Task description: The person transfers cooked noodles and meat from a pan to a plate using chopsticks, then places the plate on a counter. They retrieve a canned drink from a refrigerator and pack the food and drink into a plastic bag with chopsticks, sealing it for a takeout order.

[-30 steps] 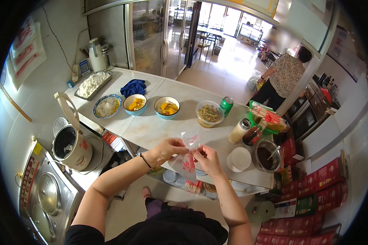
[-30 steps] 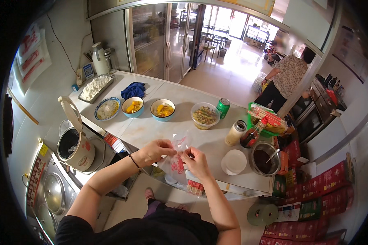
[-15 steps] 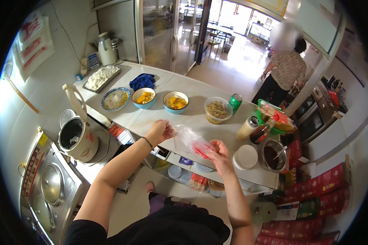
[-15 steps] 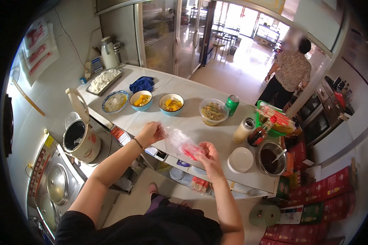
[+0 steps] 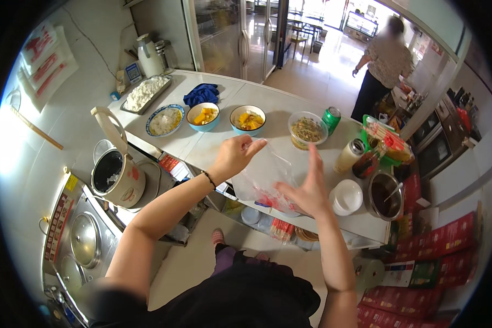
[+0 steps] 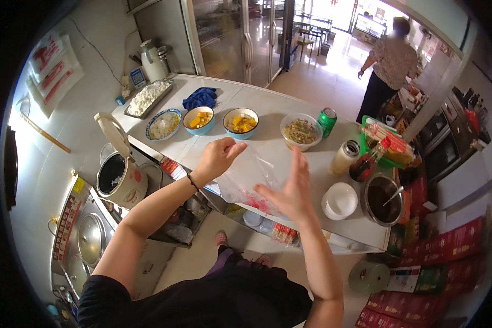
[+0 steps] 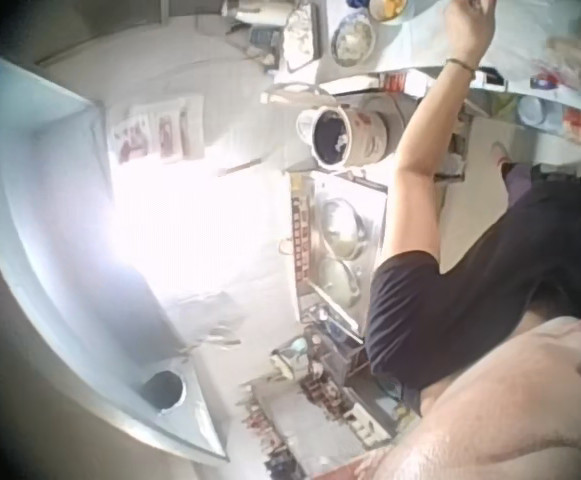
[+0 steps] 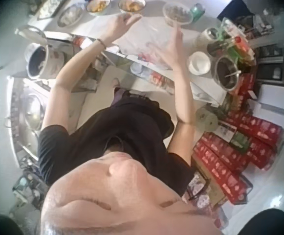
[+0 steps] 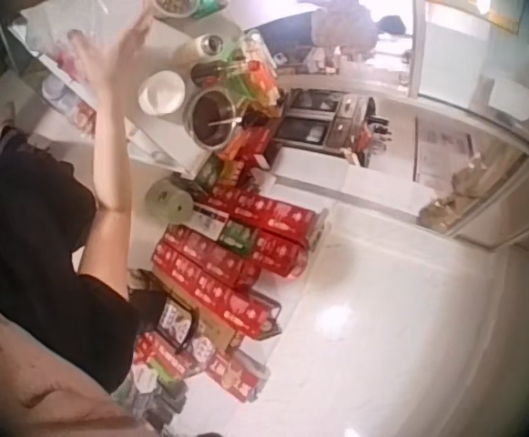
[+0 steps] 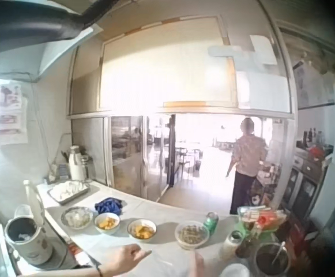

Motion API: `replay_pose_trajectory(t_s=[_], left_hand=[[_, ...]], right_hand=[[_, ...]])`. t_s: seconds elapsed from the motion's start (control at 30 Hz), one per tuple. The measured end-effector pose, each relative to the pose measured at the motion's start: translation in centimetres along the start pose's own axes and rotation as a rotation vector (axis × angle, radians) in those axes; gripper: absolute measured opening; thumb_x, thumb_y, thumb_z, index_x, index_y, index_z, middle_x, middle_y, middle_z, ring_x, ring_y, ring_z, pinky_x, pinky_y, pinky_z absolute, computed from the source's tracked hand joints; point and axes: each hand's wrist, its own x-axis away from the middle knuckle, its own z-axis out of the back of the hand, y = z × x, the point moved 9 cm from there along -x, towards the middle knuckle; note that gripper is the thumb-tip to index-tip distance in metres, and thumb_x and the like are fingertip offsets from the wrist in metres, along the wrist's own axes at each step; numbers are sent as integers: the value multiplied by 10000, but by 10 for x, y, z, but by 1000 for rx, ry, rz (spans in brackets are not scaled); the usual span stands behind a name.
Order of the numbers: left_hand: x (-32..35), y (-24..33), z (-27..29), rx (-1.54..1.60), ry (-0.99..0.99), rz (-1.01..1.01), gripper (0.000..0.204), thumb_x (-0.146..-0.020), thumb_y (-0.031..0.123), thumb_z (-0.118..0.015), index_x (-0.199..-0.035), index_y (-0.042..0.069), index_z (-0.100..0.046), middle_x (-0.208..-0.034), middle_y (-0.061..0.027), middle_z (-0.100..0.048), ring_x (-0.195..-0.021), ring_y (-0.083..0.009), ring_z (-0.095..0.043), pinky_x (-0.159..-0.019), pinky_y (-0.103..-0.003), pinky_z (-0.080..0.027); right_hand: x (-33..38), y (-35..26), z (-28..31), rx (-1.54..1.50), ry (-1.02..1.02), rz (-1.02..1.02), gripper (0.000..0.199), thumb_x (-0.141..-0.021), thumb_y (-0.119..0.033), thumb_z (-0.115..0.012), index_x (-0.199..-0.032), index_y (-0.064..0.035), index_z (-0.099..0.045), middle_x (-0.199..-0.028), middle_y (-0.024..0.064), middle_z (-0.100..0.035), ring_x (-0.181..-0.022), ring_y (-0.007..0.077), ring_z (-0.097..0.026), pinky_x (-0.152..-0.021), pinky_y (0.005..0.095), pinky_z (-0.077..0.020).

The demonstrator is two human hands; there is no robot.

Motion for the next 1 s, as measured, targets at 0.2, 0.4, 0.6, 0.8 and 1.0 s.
replay_pose_trajectory(t_s=[0.2, 0.4, 0.6, 0.8, 1.0], left_hand=[[-6, 12, -14, -310, -245, -240, 413, -640, 412, -757, -743, 45, -599, -679, -107, -559, -620, -258, -547, -575, -357, -439], [-5, -44, -26, -524, -241, -295, 236, -625, 171, -721, -807, 60, -619, -892, -98, -551, -877, -297, -543, -766, -404, -443], [-17, -93, -19, 316, -302, 31, 127, -775, 33, -589, -900, 41, -568, -900, -58, -588, -910, -168, -554, -795, -300, -448], [9, -76, -32, 1365, -501, 550, 175, -887, 23, -435, -1049, 60, -491, -893, -60, -566, -856, -142, -575, -710, -287, -492], [22, -103, -64, 911, -707, 513, 349, -823, 279, -564, -1087, 53, -531, -925, -58, -572, -835, -181, -567, -716, -335, -487]], right_hand=[[-19, 96, -50, -125, -104, -239, 208, -844, -133, -542, -1007, -4, -553, -968, 94, -596, -889, 182, -565, -760, 297, -450], [-7, 87, -50, -911, -193, -565, 112, -820, -97, -535, -899, -26, -569, -758, 4, -544, -670, 60, -470, -589, 216, -398], [-3, 98, -45, -563, -425, -537, 189, -816, -145, -554, -947, -12, -581, -815, 25, -580, -695, 82, -503, -594, 233, -408], [10, 153, -47, -452, -55, -812, 242, -846, -216, -509, -905, -5, -612, -812, 81, -633, -750, 200, -592, -644, 332, -454], [-5, 164, -48, 189, -126, -663, 326, -850, -287, -508, -884, 23, -604, -900, 215, -628, -845, 375, -598, -750, 438, -455]])
